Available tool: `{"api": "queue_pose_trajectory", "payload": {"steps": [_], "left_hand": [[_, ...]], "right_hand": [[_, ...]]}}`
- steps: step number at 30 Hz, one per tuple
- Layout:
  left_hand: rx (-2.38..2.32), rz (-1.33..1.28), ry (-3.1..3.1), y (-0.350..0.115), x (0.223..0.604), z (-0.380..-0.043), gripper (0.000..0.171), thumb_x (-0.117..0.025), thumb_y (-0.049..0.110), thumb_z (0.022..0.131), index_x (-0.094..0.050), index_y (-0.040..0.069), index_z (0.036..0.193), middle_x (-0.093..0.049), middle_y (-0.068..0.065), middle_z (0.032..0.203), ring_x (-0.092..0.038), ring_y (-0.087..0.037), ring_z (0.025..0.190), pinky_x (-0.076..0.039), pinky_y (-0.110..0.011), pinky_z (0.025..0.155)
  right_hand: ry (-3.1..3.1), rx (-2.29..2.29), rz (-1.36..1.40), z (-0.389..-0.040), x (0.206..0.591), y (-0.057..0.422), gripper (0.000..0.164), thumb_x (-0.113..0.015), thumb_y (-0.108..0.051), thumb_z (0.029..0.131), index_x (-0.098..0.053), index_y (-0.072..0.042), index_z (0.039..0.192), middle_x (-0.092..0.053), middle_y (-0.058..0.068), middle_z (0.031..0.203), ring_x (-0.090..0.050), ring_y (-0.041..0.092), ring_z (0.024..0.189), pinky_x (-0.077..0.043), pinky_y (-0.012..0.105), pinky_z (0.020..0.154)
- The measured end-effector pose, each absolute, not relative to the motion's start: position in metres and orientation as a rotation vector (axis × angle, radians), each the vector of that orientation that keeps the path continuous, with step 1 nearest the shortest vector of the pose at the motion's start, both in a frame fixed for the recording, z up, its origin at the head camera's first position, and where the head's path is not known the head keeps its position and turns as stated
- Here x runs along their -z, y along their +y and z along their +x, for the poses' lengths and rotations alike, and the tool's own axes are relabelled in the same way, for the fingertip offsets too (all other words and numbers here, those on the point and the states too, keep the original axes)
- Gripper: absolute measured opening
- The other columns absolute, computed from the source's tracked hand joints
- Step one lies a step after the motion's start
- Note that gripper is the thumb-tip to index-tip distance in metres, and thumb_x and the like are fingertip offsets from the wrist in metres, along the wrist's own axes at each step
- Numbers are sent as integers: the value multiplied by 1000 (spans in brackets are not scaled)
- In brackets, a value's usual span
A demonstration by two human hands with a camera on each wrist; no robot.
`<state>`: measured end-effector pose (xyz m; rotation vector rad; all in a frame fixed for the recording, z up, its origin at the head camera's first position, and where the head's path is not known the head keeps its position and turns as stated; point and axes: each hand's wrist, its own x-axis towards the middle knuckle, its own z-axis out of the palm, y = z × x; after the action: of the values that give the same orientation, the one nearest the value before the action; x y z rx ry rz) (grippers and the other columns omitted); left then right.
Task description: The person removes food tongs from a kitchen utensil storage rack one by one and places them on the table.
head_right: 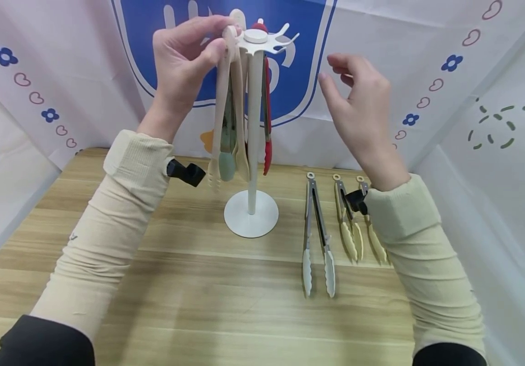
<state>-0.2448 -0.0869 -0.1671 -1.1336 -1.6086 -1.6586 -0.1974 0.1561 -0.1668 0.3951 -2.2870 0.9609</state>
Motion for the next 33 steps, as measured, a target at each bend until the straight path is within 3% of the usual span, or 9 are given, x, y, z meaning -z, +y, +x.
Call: {"api": "queue_pose_trajectory", "payload": {"steps": [13,23,33], "left_hand": [[1634,-1138,-1613,-87,169,-244,27,-55,-10,80,-60,-12,106,-64,-16,103,-62,-16,93,-49,-35,86],[1632,-1127,-1624,-87,168,-242,27,-55,-9,80,-60,-12,107,-63,-17,104,-61,-16,93,-49,-34,86],[1659,-1100,-1633,-86,169,-241,28,-55,-9,81,-59,-12,109,-62,-17,105,-61,-18,96,-47,-33,88]], "right_hand": [[-1943,-1173,616,-199,158,127,24,-53,-7,90,-60,5,109,-61,12,110,-55,13,103,-43,23,93],[-1947,-1237,640,-195,153,102,23,-50,-5,91,-59,5,110,-59,11,112,-53,11,106,-39,22,96],[-1894,-1095,683,-205,156,96,19,-52,-5,90,-66,6,98,-65,12,103,-54,6,102,-38,19,95]]}}
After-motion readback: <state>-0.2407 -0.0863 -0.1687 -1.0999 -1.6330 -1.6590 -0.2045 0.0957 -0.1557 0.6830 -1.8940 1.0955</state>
